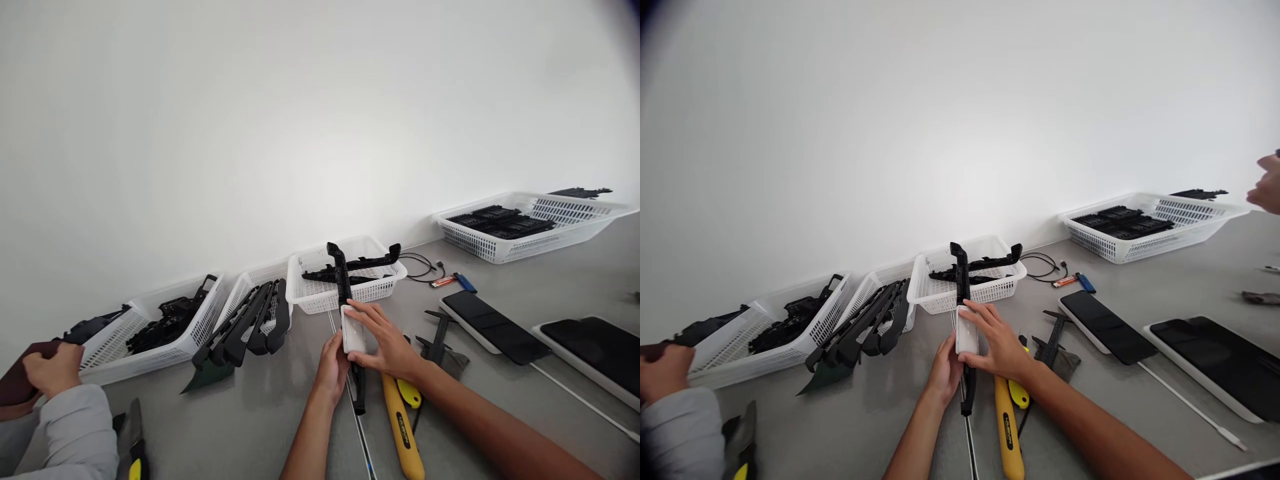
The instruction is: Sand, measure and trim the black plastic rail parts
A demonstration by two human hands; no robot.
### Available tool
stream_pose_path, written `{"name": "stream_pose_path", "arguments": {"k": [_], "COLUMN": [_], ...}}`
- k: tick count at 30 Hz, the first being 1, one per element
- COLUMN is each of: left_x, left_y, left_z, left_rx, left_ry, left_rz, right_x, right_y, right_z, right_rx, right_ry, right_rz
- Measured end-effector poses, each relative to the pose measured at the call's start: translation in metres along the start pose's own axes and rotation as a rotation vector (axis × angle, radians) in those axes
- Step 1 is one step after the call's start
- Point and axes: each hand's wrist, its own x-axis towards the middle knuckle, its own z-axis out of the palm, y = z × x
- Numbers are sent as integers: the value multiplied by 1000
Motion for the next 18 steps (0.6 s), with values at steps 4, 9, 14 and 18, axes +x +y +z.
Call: {"name": "stream_pose_path", "arguments": {"k": [4, 9, 14, 18], "left_x": [0, -2, 0, 2], "left_y": [3, 6, 6, 2], "left_z": [-3, 0, 2, -1], "left_rx": [-28, 7, 23, 53], "left_ry": [37, 8, -7, -47], "left_rz": [-8, 26, -2, -62], "right_x": [-1, -2, 1, 2], "right_y": [-3, -5, 0, 4], "right_z": [3, 1, 2, 4], "right_rx": [26, 73, 40, -14], "right_ry": [-25, -95, -56, 2], "right_rz": [-44, -36, 90, 196]}}
